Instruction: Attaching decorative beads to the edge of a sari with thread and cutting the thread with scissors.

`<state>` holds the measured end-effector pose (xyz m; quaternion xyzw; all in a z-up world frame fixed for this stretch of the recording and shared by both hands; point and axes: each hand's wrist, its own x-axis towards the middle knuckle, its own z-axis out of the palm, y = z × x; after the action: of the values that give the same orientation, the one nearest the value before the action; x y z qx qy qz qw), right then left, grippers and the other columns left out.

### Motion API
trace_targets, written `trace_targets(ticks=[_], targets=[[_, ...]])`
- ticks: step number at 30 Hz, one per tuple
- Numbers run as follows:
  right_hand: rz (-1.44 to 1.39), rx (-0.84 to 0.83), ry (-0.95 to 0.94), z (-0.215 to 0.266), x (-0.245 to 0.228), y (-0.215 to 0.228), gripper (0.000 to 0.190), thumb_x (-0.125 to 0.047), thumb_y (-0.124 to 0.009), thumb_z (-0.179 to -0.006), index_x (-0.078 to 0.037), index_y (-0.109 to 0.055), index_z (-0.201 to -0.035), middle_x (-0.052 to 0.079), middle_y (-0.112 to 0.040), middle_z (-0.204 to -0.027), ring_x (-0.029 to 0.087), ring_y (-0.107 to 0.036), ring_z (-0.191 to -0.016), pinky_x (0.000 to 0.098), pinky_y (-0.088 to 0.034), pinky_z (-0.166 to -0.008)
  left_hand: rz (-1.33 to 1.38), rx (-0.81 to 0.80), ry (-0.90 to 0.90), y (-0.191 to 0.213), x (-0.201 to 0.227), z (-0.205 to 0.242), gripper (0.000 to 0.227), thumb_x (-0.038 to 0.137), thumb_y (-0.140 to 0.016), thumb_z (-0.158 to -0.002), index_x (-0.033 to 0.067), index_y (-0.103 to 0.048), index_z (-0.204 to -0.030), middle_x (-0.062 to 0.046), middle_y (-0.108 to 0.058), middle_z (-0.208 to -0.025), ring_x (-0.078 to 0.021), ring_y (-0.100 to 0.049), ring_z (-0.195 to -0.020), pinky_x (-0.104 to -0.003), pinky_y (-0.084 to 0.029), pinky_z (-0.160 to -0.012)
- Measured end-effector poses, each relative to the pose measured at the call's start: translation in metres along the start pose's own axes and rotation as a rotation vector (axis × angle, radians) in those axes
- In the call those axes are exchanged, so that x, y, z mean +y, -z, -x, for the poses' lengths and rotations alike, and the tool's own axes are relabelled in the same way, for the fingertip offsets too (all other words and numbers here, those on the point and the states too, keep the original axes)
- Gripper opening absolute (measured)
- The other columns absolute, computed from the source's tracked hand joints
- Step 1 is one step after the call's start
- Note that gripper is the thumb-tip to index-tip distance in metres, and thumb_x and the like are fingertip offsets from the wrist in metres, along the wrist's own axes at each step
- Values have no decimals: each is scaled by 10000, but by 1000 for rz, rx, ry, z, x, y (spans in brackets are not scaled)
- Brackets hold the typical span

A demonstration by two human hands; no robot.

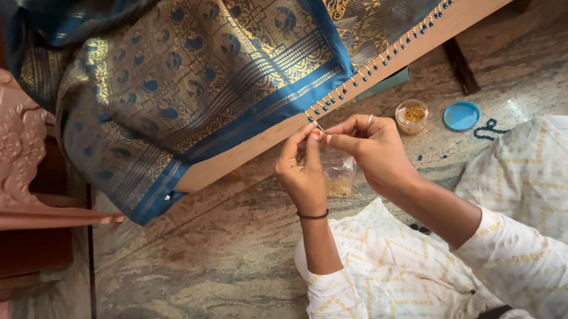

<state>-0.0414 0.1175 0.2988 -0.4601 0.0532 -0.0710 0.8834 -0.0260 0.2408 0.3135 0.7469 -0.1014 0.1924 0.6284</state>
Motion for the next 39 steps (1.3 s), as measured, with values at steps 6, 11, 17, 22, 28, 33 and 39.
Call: trace_targets(ticks=[6, 11, 17, 22, 28, 33, 39], targets=[[5, 11, -23, 0, -4, -3, 78, 76, -737, -831, 86, -735, -909, 157, -773, -906, 175, -739, -836, 290, -599, -815, 82, -13, 52, -1, -1, 0, 181, 41, -672, -989, -36, -736, -1140, -87, -766, -980, -113, -714, -869, -261, -592, -806], [30, 31, -58, -1, -8, -6, 92, 58, -741, -841, 90, -737, -927, 163, -778, -923, 179, -738, -845, 296, -595, -816, 6, -9, 21, 1, 1, -1, 173, 25, -672, -984, -36, -741, -1132, -95, -776, -989, -119, -724, -877, -266, -596, -800], [10, 6, -74, -9, -8, -5, 116, 49, -740, -844, 89, -735, -953, 160, -775, -939, 183, -747, -870, 300, -600, -846, -182, 5, -73, 1, 15, -3, 173, 8, -665, -959, -4, -754, -1108, -116, -794, -1020, -162, -769, -897, -288, -615, -803], [18, -10, -104, -12, -14, -4, 112, 45, -733, -849, 86, -735, -954, 155, -774, -942, 181, -744, -878, 298, -600, -850, -254, 2, -166, 2, 17, -4, 162, -14, -668, -953, -4, -755, -1089, -131, -791, -1041, -211, -778, -931, -322, -608, -833], [16, -5, -148, -17, -15, -5, 105, 37, -735, -848, 76, -735, -946, 144, -771, -937, 177, -742, -866, 291, -600, -838, -311, 7, -222, 2, 18, -6, 168, -32, -673, -927, -3, -753, -1072, -144, -784, -1035, -246, -782, -943, -336, -603, -840], [11, -8, -153, -18, -11, -1, 92, 39, -733, -851, 72, -729, -937, 141, -764, -924, 177, -732, -849, 287, -585, -810, -347, 10, -228, 2, 17, -6, 156, -28, -678, -925, -2, -752, -1059, -145, -784, -1024, -256, -781, -938, -341, -600, -826], [3, 6, -167, -17, -12, 0, 87, 53, -731, -830, 69, -722, -914, 141, -763, -912, 178, -742, -846, 284, -597, -812, -332, 6, -243, 1, 14, -4, 147, -23, -685, -925, -5, -745, -1058, -152, -777, -1041, -273, -777, -956, -362, -601, -849]])
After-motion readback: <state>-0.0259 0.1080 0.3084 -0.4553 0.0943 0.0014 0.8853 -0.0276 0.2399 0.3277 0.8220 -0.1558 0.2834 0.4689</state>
